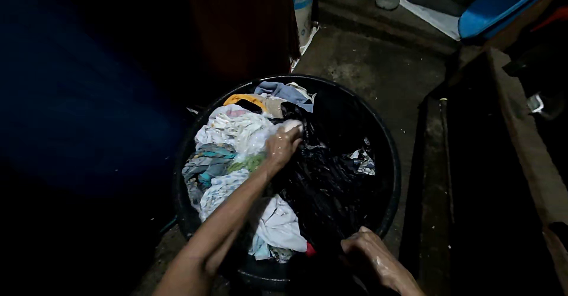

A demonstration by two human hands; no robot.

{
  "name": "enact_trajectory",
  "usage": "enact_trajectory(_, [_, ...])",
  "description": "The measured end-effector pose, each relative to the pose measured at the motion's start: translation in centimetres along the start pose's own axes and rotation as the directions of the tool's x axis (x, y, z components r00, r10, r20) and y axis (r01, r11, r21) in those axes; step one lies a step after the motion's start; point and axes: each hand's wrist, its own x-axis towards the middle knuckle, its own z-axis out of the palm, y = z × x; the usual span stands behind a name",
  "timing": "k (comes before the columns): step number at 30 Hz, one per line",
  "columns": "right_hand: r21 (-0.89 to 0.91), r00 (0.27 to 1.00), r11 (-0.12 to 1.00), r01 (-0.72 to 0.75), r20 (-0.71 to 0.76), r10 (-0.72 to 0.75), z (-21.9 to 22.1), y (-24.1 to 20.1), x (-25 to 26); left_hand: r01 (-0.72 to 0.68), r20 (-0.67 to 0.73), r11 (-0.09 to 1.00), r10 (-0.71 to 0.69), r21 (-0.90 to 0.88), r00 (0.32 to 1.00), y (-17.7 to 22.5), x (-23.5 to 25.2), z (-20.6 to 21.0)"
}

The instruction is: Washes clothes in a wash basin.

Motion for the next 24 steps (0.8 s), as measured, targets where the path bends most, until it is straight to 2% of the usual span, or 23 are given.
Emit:
enact_trajectory(2, [0.05, 0.987, 0.99, -0.128, 0.099, 0.123, -1.2, 0.3, 2.0, -0.109, -0.143, 0.994, 0.103, -0.031, 0.984, 3.5, 0.4, -0.2])
enact_trajectory(4, [-0.008, 0.976, 0.976, -0.218, -0.029, 0.218, -2.5, 0.8, 4.3, -0.224, -0.135, 0.974, 0.225, 0.025, 0.965, 6.3, 1.4, 1.3])
enact_trajectory(6, [-0.073, 0.937, 0.95, -0.305, -0.202, 0.285, -3.9, 1.8, 6.8, -0.316, -0.011, 0.945, 0.318, 0.078, 0.948, 7.0, 2.3, 4.8])
enact_trajectory(8, [-0.093, 0.887, 0.905, -0.416, -0.259, 0.382, -4.8, 3.4, 8.3, -0.298, 0.197, 0.948, 0.273, 0.111, 0.942, 6.7, 2.0, 8.5])
enact_trajectory(10, [-0.092, 0.844, 0.855, -0.51, -0.243, 0.478, -5.0, 4.7, 8.5, -0.23, 0.366, 0.963, 0.164, 0.143, 0.916, 6.4, 1.1, 9.7])
enact_trajectory(14, [-0.085, 0.808, 0.819, -0.567, -0.251, 0.534, -4.0, 5.2, 8.3, -0.201, 0.502, 0.966, 0.094, 0.164, 0.86, 5.3, -1.5, 6.9])
enact_trajectory(17, [-0.04, 0.799, 0.812, -0.583, -0.211, 0.563, -3.9, 5.5, 8.8, -0.099, 0.601, 0.991, 0.023, 0.093, 0.799, 5.1, -4.0, 1.9])
enact_trajectory(19, [-0.012, 0.811, 0.821, -0.571, -0.165, 0.561, -3.7, 5.9, 9.2, 0.003, 0.561, 0.999, 0.02, -0.04, 0.828, 4.4, -5.5, -2.5])
enact_trajectory(21, [-0.048, 0.82, 0.82, -0.57, -0.093, 0.565, -3.7, 5.4, 9.5, 0.068, 0.404, 0.978, 0.018, -0.198, 0.914, 3.7, -6.5, -7.7])
enact_trajectory(23, [-0.1, 0.851, 0.845, -0.525, -0.07, 0.521, -3.6, 4.3, 9.6, -0.016, 0.157, 0.962, 0.061, -0.274, 0.986, 2.8, -7.1, -12.2])
enact_trajectory(24, [-0.111, 0.874, 0.867, -0.487, -0.054, 0.484, -3.7, 3.5, 9.6, -0.072, 0.036, 0.962, 0.084, -0.262, 0.996, 2.7, -7.4, -14.0])
